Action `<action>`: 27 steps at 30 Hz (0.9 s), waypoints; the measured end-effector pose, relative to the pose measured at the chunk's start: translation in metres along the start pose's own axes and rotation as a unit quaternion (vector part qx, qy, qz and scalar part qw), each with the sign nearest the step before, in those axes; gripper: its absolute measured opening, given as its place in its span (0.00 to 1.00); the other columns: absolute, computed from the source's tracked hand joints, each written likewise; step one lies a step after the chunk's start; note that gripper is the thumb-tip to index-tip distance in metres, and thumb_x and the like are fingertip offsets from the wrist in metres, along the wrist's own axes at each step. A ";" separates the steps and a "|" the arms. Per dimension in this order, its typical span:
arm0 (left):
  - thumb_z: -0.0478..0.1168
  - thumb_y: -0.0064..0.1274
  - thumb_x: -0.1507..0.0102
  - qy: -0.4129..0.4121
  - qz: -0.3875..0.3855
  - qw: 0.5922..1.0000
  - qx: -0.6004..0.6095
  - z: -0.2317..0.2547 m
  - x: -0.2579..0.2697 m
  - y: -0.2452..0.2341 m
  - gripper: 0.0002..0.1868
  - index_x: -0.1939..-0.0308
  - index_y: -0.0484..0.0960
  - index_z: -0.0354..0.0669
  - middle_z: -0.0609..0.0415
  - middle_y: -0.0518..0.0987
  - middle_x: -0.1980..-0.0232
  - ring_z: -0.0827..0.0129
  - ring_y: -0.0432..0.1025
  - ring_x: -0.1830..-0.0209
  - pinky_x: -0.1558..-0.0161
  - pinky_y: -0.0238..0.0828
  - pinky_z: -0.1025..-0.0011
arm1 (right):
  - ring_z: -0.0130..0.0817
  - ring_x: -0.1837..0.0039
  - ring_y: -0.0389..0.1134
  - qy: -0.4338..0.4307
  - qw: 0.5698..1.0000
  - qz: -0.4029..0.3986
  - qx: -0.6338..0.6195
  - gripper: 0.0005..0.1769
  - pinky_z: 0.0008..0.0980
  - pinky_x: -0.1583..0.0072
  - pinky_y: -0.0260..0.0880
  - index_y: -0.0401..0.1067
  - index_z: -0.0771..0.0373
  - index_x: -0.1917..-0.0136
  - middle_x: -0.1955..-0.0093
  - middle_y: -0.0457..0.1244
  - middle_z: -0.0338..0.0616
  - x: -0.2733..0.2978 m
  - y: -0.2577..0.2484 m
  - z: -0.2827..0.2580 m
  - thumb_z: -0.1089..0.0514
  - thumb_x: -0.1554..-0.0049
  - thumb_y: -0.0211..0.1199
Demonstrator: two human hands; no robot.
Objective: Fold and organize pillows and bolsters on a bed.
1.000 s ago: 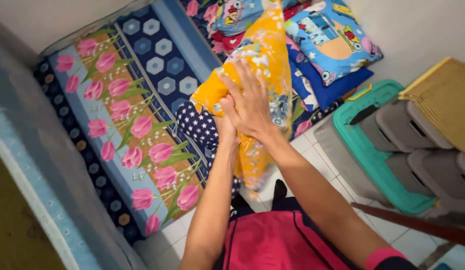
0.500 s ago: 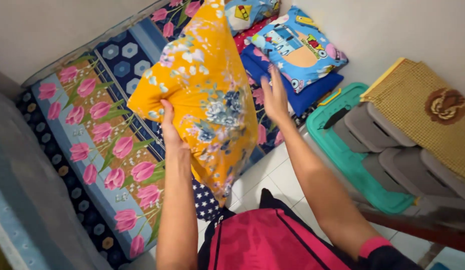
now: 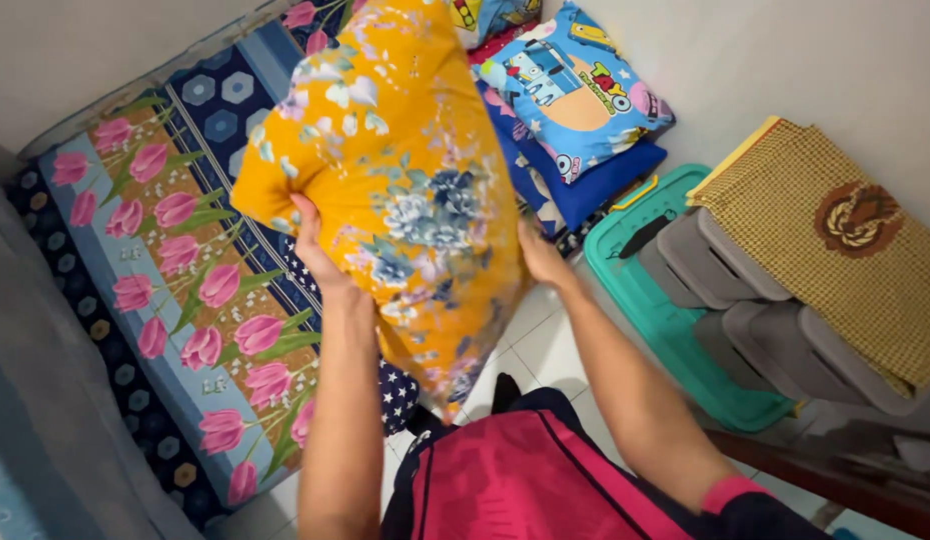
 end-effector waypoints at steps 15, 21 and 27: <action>0.50 0.51 0.28 -0.111 -0.043 0.992 -0.046 -0.002 -0.077 -0.021 0.30 0.26 0.65 0.40 0.47 0.72 0.27 0.54 0.68 0.28 0.26 0.62 0.53 | 0.40 0.36 0.63 -0.047 0.991 -0.037 -0.123 0.52 0.43 0.27 0.67 0.63 0.70 0.23 0.35 0.63 0.54 -0.080 -0.064 -0.125 0.41 0.49 0.80; 0.39 0.60 0.31 0.219 0.001 0.742 -0.634 -0.033 -0.130 0.077 0.34 0.26 0.60 0.34 0.41 0.69 0.27 0.53 0.66 0.26 0.24 0.60 0.59 | 0.33 0.30 0.65 -0.102 0.919 0.287 -0.251 0.37 0.37 0.28 0.66 0.60 0.63 0.23 0.28 0.62 0.42 -0.033 -0.097 -0.182 0.54 0.39 0.74; 0.48 0.54 0.29 0.204 -0.265 0.645 -0.687 -0.161 -0.059 0.105 0.37 0.20 0.57 0.44 0.35 0.47 0.16 0.36 0.40 0.15 0.18 0.32 0.46 | 0.51 0.33 0.66 -0.092 0.849 0.282 -0.438 0.34 0.52 0.31 0.69 0.61 0.67 0.24 0.32 0.63 0.56 0.010 -0.141 -0.214 0.46 0.34 0.65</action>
Point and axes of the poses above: each hand's wrist, its own x-axis away from the middle knuckle, its own y-axis out of the palm, z = x × y, the point moved 2 cm from there along -x, towards the middle knuckle
